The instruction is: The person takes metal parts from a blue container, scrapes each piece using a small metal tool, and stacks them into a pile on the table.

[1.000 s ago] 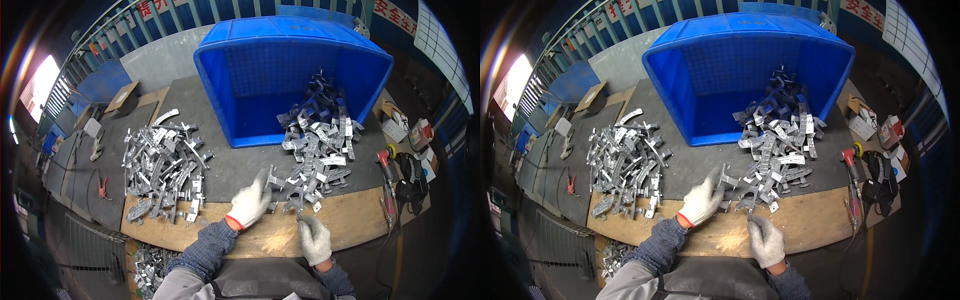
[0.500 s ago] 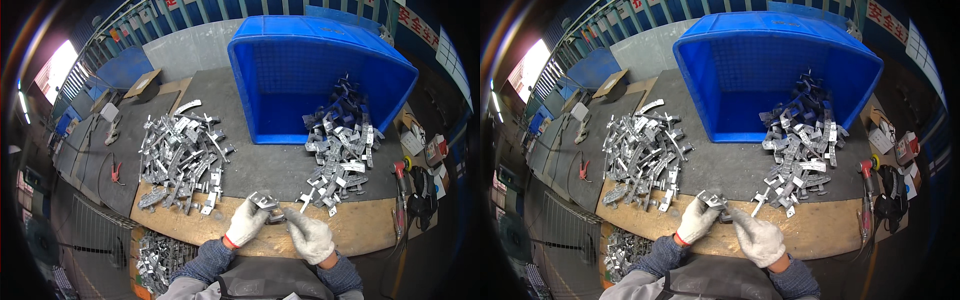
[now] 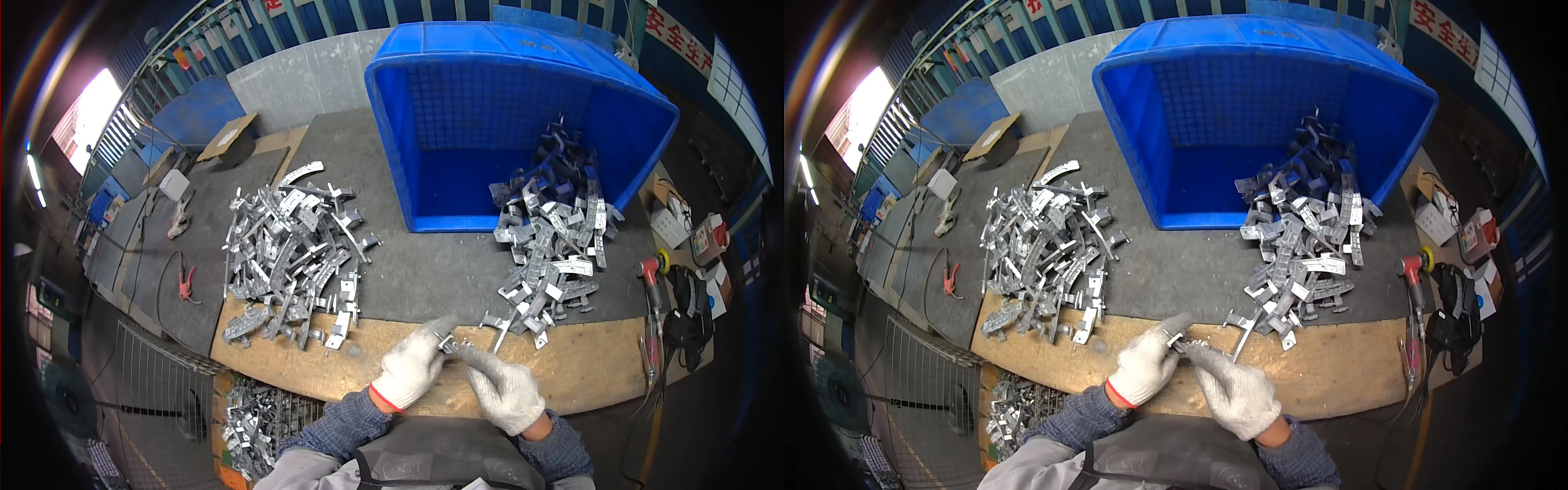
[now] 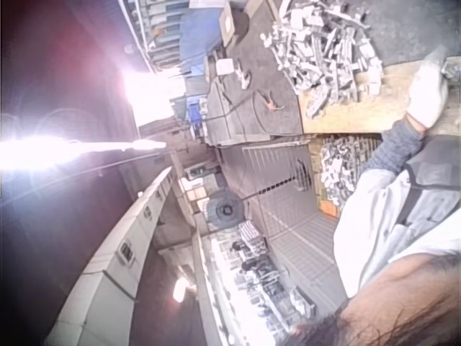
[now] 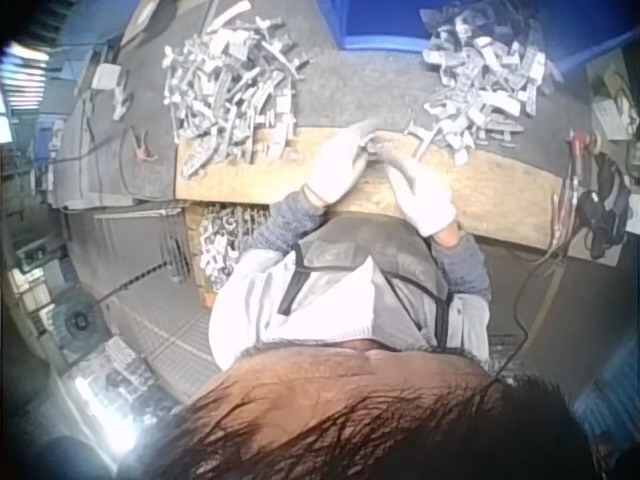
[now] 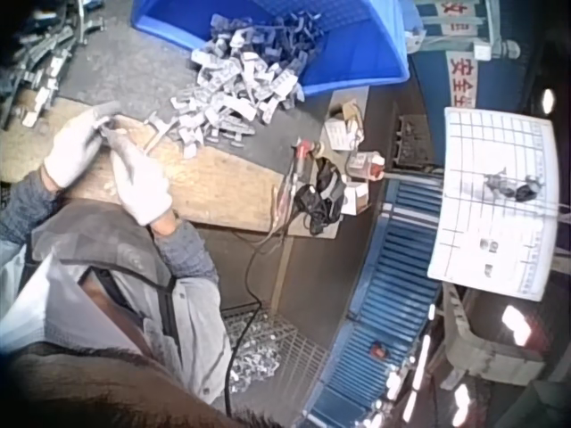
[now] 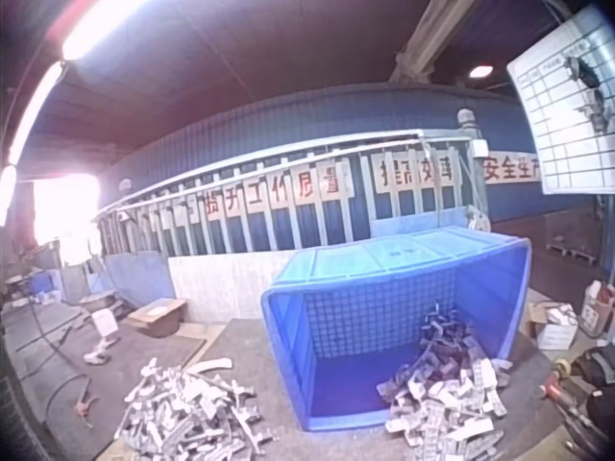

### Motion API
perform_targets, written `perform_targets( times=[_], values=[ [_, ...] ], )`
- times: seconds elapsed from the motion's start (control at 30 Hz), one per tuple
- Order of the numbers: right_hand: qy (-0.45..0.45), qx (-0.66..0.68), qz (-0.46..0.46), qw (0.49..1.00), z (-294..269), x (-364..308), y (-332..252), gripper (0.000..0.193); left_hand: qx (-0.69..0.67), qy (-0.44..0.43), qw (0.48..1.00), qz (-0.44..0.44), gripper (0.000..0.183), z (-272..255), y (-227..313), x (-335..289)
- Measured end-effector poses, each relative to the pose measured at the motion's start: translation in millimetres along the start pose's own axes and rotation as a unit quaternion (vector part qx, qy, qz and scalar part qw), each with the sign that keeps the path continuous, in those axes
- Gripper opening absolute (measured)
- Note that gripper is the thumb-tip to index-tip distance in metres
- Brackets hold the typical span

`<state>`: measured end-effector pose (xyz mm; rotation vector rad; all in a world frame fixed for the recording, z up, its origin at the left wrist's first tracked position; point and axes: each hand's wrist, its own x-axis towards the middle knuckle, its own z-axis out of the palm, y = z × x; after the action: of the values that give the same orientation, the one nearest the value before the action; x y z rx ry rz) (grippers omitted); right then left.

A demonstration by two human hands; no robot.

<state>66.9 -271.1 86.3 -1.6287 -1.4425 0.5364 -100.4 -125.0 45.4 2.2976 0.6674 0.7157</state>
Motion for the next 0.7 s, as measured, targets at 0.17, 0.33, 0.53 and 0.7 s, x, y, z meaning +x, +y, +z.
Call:
perform_targets(
  times=[0.17,0.33,0.53,0.7],
  values=[
    [-0.085,0.297,0.34,0.888,-5,9,-14,0.037,-0.031,-0.054,0.997,-0.042,0.062,7,14,-3],
    [-0.131,-0.098,0.125,0.979,-23,14,-41,0.038,-0.074,0.023,0.993,-0.094,0.055,10,10,-1],
    [0.004,0.073,0.076,0.994,-9,-8,-14,0.034,-0.483,0.154,0.835,-0.214,0.043,-7,-16,19],
    [0.008,-0.011,0.092,0.996,1,-15,4,0.031,-0.613,0.168,0.739,-0.223,0.048,-24,-7,27]
  ],
)
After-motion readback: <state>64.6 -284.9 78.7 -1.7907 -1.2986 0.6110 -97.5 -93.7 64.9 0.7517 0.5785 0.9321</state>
